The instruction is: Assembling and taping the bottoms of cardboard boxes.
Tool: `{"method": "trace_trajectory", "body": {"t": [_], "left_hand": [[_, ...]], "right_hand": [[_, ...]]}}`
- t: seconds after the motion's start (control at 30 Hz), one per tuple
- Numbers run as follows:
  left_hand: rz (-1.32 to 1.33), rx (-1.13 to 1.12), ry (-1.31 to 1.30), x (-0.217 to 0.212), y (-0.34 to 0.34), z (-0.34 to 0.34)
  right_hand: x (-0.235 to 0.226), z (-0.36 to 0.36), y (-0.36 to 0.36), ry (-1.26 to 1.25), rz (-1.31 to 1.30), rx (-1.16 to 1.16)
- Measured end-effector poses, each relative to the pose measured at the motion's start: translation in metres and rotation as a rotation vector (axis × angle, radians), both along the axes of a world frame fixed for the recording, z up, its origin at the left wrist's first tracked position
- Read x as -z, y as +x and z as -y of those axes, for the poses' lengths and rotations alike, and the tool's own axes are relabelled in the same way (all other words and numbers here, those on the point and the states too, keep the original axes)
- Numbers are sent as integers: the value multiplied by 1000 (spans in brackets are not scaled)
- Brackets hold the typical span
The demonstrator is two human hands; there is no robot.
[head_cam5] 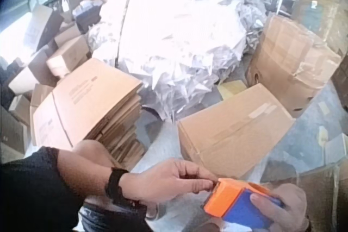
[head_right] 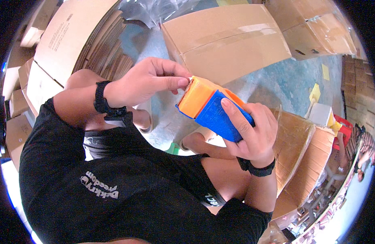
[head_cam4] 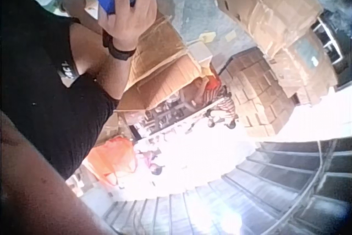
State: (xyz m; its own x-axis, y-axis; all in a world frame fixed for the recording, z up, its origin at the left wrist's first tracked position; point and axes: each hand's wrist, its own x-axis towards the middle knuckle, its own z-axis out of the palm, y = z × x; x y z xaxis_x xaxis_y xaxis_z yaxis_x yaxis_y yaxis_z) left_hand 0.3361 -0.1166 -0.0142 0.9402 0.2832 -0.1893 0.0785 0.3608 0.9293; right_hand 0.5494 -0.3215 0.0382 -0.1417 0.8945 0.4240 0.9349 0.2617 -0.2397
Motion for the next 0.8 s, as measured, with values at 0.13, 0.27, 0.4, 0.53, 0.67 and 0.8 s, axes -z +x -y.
{"method": "trace_trajectory", "body": {"t": [0.13,0.27,0.4,0.53,0.67,0.8], "left_hand": [[-154,-39,-275,2,3,-10],[-107,-46,-235,-2,2,-28],[-217,-35,-1,-32,-4,-53],[-76,-41,352,-31,-17,-106],[141,28,1363,-44,-25,-152],[-250,-248,327,-6,-18,-181]], "right_hand": [[1,-6,-2,-46,-53,-2],[4,-10,-11,-112,-177,37],[-12,-7,-33,-282,-236,81],[-46,5,-44,-424,-149,138],[-63,16,-46,-611,-181,225],[-66,32,-41,-804,-152,263]]}}
